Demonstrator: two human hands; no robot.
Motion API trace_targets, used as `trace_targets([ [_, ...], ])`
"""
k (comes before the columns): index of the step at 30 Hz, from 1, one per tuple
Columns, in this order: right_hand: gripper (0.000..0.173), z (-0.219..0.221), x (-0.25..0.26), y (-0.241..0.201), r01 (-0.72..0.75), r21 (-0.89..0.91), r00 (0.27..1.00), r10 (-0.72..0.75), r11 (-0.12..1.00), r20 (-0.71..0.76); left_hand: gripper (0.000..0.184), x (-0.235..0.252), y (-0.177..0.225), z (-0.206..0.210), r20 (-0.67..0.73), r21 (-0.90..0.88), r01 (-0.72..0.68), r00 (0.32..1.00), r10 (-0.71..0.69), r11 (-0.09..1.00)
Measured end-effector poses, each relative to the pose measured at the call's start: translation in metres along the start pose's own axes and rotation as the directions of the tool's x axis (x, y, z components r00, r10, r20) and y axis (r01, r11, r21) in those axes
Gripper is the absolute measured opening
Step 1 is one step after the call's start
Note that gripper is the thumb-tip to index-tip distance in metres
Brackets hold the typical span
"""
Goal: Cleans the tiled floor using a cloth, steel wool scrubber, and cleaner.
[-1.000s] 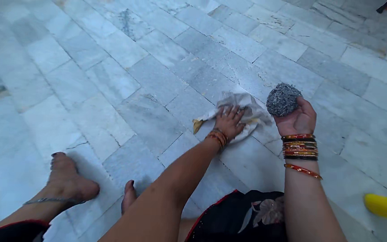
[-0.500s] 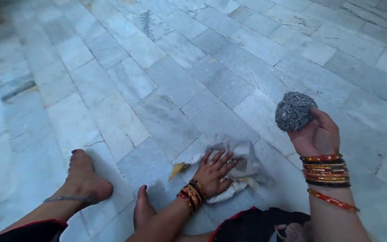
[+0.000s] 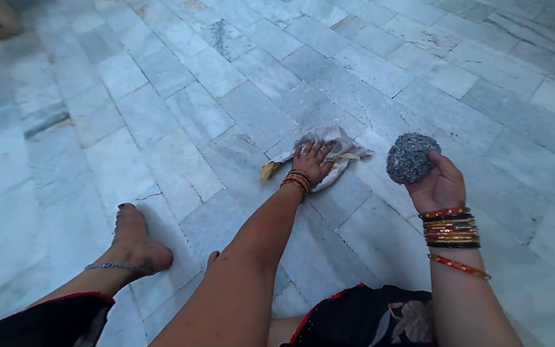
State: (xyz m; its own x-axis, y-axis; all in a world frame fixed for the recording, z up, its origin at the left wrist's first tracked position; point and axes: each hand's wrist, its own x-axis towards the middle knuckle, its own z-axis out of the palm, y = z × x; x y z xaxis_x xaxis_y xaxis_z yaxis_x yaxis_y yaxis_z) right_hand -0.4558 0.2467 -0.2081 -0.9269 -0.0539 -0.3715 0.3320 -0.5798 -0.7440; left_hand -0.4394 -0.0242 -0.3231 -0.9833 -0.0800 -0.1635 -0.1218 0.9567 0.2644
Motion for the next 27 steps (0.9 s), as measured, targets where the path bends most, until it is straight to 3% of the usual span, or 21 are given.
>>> trace_targets([
  [3, 0.026, -0.003, 0.002, 0.000, 0.014, 0.009, 1.000, -0.014, 1.000, 0.000, 0.059, -0.021, 0.015, 0.007, -0.028, -0.054, 0.081, 0.996, -0.083, 0.995],
  [7, 0.025, -0.002, 0.001, 0.000, 0.006, 0.025, 1.000, -0.006, 1.000, -0.005, 0.059, -0.105, 0.028, 0.037, -0.121, -0.013, 0.010, 0.993, -0.012, 1.000],
  [11, 0.025, 0.000, -0.001, 0.005, -0.020, 0.005, 1.000, 0.020, 1.000, 0.009, 0.058, -0.211, 0.023, 0.043, 0.055, -0.001, -0.060, 0.997, 0.060, 0.998],
  [14, 0.026, 0.004, -0.004, 0.007, -0.027, -0.017, 0.999, 0.027, 0.999, 0.037, 0.055, -0.248, 0.003, 0.049, -0.099, 0.018, -0.095, 0.990, 0.096, 0.995],
  [20, 0.028, 0.007, -0.007, 0.008, -0.014, -0.085, 0.996, 0.022, 0.996, 0.090, 0.060, -0.181, -0.031, 0.048, -0.208, 0.098, -0.070, 0.974, 0.089, 0.993],
  [27, 0.027, 0.010, -0.006, 0.015, -0.033, -0.110, 0.994, 0.044, 0.993, 0.095, 0.061, -0.078, -0.074, 0.010, -0.139, 0.061, -0.075, 0.987, 0.083, 0.995],
])
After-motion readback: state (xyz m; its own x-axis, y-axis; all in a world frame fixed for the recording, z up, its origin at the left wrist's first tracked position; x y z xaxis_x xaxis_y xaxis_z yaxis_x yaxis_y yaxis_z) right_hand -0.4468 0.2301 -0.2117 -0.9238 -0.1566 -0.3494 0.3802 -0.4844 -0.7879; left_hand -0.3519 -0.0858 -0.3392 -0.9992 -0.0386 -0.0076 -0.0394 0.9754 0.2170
